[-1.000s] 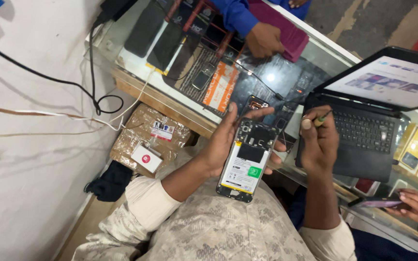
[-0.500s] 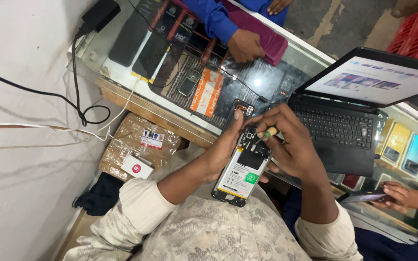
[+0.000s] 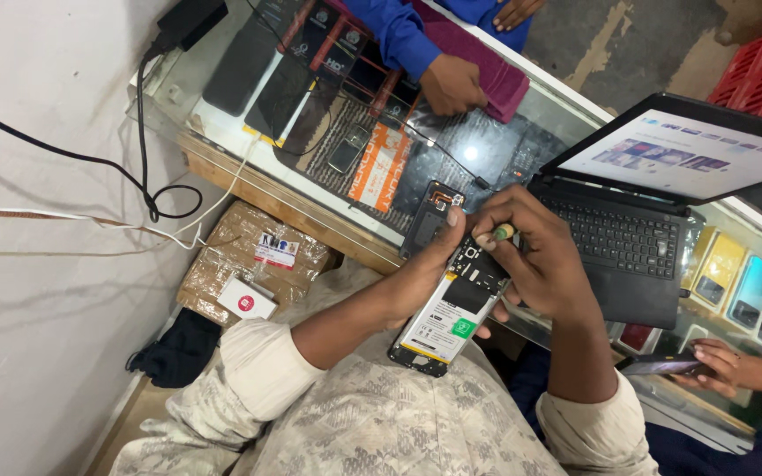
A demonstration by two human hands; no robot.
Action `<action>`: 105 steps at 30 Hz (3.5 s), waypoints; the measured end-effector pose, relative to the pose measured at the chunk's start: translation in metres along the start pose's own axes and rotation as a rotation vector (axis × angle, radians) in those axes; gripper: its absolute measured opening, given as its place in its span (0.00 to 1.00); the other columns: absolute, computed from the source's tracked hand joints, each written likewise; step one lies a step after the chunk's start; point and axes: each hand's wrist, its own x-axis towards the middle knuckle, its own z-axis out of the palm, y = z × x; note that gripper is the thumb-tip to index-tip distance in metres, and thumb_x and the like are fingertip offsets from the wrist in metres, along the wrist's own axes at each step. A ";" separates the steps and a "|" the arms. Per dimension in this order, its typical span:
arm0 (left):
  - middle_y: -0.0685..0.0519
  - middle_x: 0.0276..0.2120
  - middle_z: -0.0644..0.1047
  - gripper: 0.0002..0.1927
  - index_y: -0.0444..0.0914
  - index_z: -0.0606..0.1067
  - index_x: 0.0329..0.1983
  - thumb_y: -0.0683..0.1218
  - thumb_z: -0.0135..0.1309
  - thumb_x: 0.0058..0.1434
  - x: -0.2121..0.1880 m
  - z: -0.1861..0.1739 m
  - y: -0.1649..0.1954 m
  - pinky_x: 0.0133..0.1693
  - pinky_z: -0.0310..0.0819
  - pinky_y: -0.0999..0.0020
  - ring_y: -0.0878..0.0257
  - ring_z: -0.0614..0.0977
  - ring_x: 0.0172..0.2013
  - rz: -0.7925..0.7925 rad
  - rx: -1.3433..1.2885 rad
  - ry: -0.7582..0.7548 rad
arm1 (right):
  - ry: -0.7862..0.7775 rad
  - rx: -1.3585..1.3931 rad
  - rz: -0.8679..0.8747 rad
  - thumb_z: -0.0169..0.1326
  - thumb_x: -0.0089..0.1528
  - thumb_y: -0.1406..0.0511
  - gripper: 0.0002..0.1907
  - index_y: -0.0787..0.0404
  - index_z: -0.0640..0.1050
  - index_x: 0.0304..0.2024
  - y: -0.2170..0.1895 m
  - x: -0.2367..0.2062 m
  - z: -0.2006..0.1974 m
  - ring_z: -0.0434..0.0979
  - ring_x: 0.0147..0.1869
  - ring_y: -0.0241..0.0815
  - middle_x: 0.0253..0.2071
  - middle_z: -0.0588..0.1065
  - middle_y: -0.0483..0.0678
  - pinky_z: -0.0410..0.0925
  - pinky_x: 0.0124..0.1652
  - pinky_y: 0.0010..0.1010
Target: The person disassembles a smartphone using a screwdriver, removes the back cover, and manipulates internal components. They then reassemble the device by aligning and snapping the back cover back into place.
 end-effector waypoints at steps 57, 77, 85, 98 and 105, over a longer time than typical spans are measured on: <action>0.48 0.38 0.83 0.21 0.38 0.68 0.68 0.50 0.41 0.75 -0.018 0.039 0.017 0.43 0.79 0.65 0.60 0.85 0.38 0.389 0.990 0.454 | 0.563 -0.167 0.282 0.63 0.60 0.74 0.11 0.68 0.82 0.46 -0.061 -0.089 0.028 0.72 0.24 0.28 0.31 0.75 0.47 0.59 0.23 0.19; 0.41 0.23 0.74 0.16 0.37 0.72 0.60 0.47 0.45 0.74 -0.022 0.038 0.002 0.33 0.71 0.56 0.49 0.77 0.25 0.306 1.111 0.561 | 0.528 -0.348 0.249 0.63 0.61 0.70 0.06 0.67 0.79 0.37 -0.039 -0.094 0.038 0.76 0.32 0.40 0.33 0.76 0.50 0.66 0.32 0.29; 0.39 0.23 0.75 0.15 0.38 0.73 0.57 0.47 0.48 0.71 -0.021 0.029 -0.012 0.32 0.71 0.52 0.44 0.79 0.24 0.192 1.075 0.602 | 0.522 -0.237 0.216 0.60 0.60 0.68 0.07 0.67 0.77 0.36 -0.029 -0.096 0.041 0.73 0.30 0.37 0.29 0.72 0.51 0.64 0.30 0.30; 0.41 0.22 0.75 0.13 0.39 0.73 0.58 0.46 0.46 0.73 -0.023 0.023 -0.016 0.35 0.70 0.51 0.43 0.79 0.28 0.316 1.192 0.605 | 0.467 -0.220 0.234 0.60 0.64 0.68 0.08 0.69 0.77 0.37 -0.004 -0.106 0.053 0.71 0.31 0.37 0.31 0.72 0.51 0.63 0.33 0.27; 0.40 0.20 0.74 0.14 0.38 0.73 0.57 0.46 0.46 0.72 -0.025 0.020 -0.019 0.31 0.70 0.52 0.44 0.80 0.25 0.217 1.095 0.620 | 0.454 -0.129 0.229 0.61 0.61 0.70 0.07 0.70 0.79 0.38 -0.005 -0.105 0.056 0.72 0.30 0.36 0.30 0.74 0.50 0.64 0.31 0.27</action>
